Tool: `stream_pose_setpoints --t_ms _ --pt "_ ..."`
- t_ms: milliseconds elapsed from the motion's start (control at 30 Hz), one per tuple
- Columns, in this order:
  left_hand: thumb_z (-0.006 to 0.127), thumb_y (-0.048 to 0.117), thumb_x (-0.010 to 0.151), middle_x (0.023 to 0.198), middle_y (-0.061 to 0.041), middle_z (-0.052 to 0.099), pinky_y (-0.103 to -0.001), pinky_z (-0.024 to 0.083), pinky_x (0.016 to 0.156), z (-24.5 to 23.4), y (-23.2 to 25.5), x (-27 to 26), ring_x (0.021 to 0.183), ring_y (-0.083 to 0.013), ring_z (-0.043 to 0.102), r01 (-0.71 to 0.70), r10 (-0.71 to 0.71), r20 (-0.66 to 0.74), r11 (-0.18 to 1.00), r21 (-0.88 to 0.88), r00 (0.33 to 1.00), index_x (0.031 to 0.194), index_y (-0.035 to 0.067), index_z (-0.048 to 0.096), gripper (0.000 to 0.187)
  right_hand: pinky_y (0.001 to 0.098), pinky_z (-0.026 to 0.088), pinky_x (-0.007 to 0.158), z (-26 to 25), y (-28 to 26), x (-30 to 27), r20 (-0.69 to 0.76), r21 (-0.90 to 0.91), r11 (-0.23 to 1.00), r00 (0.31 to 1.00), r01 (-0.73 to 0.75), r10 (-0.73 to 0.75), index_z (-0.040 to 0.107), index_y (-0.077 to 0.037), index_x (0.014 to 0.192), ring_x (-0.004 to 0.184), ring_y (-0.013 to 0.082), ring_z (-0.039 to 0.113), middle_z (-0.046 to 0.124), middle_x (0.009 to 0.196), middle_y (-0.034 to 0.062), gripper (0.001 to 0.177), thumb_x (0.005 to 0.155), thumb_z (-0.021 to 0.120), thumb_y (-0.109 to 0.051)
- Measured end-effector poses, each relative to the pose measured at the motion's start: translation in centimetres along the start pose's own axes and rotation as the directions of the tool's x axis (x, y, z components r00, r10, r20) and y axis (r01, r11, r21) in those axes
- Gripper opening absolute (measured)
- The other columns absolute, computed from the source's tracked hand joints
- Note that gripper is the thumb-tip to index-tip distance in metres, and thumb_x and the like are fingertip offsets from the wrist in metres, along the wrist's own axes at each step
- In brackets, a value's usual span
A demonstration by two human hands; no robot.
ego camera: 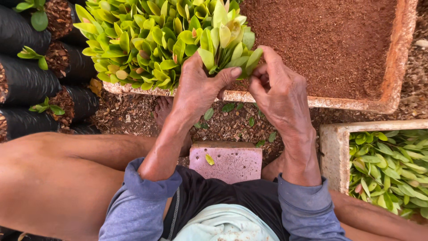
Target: The person plants green leaf cuttings into a tray of reddish soil by hand, picking up individual cuttings and inserting them into the soil in rows.
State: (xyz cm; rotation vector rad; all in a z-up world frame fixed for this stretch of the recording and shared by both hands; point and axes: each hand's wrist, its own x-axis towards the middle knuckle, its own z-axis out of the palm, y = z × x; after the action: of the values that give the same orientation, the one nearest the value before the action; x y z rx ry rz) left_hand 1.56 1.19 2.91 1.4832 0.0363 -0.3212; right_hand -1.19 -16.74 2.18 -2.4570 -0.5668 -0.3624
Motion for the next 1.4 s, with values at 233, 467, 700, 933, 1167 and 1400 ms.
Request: stream_pose_setpoints --t_ms 233,467,700,933,1167,1400 --pt "0.072 0.011 0.086 0.084 -0.009 0.066 -0.020 0.055 0.049 -2.0 1.2 0.0 0.059 -0.0117 0.061 0.071 -0.075 -0.041 0.994 -0.083 0.996 0.102 -0.001 0.063 0.022 0.0246 0.055 0.063 -0.4 2.4 -0.4 0.048 0.198 0.917 0.938 -0.345 0.342 0.052 0.008 0.125 0.074 0.0189 0.064 0.067 0.099 0.0159 0.037 0.090 0.060 0.002" --pt "0.076 -0.003 0.072 0.108 -0.027 0.067 -0.027 0.058 0.050 -1.1 0.1 0.2 0.090 -0.0308 0.067 0.362 -0.382 0.088 0.740 -0.567 0.920 0.110 -0.013 0.062 0.041 0.0189 0.044 0.033 2.2 5.7 -2.1 0.307 0.866 0.147 0.740 -0.478 0.599 0.059 0.007 0.091 0.055 0.0161 0.062 0.067 0.080 0.0178 0.016 0.079 0.068 0.007" --pt "0.076 0.011 0.081 0.091 -0.019 0.071 -0.040 0.056 0.086 -1.2 -2.1 2.0 0.064 -0.0165 0.069 0.230 -0.248 0.035 0.827 -0.513 0.968 0.125 -0.004 0.053 0.052 0.0392 0.066 0.051 4.7 7.7 -2.3 0.351 0.922 -0.089 0.718 -0.376 0.601 0.061 0.011 0.101 0.067 0.0309 0.072 0.068 0.088 0.0245 0.025 0.077 0.065 0.017" --pt "0.075 0.008 0.080 0.089 -0.021 0.070 -0.039 0.055 0.083 -1.7 -2.3 2.8 0.061 -0.0194 0.069 0.197 -0.263 -0.046 0.817 -0.542 0.964 0.119 -0.005 0.057 0.045 0.0376 0.066 0.064 4.4 7.4 -1.4 0.233 0.816 0.363 0.830 -0.450 0.506 0.064 0.004 0.103 0.077 0.0270 0.072 0.069 0.095 0.0241 0.025 0.080 0.071 0.010" --pt "0.076 0.004 0.079 0.084 -0.022 0.070 -0.036 0.059 0.077 -2.1 -2.6 3.1 0.060 -0.0209 0.069 0.150 -0.250 -0.098 0.802 -0.578 0.963 0.113 -0.005 0.060 0.039 0.0381 0.053 0.093 4.3 6.2 -0.3 0.280 0.827 0.385 0.894 -0.410 0.350 0.071 -0.008 0.095 0.090 0.0219 0.069 0.073 0.097 0.0149 0.024 0.076 0.077 0.005" --pt "0.078 0.007 0.077 0.078 -0.019 0.070 -0.040 0.055 0.088 -2.0 -1.9 3.0 0.060 -0.0215 0.069 0.175 -0.298 -0.127 0.800 -0.574 0.946 0.114 -0.006 0.059 0.044 0.0401 0.052 0.095 7.2 5.3 -0.3 0.232 0.832 0.431 0.924 -0.351 0.305 0.072 -0.008 0.096 0.086 0.0237 0.071 0.073 0.096 0.0162 0.024 0.077 0.077 0.005"
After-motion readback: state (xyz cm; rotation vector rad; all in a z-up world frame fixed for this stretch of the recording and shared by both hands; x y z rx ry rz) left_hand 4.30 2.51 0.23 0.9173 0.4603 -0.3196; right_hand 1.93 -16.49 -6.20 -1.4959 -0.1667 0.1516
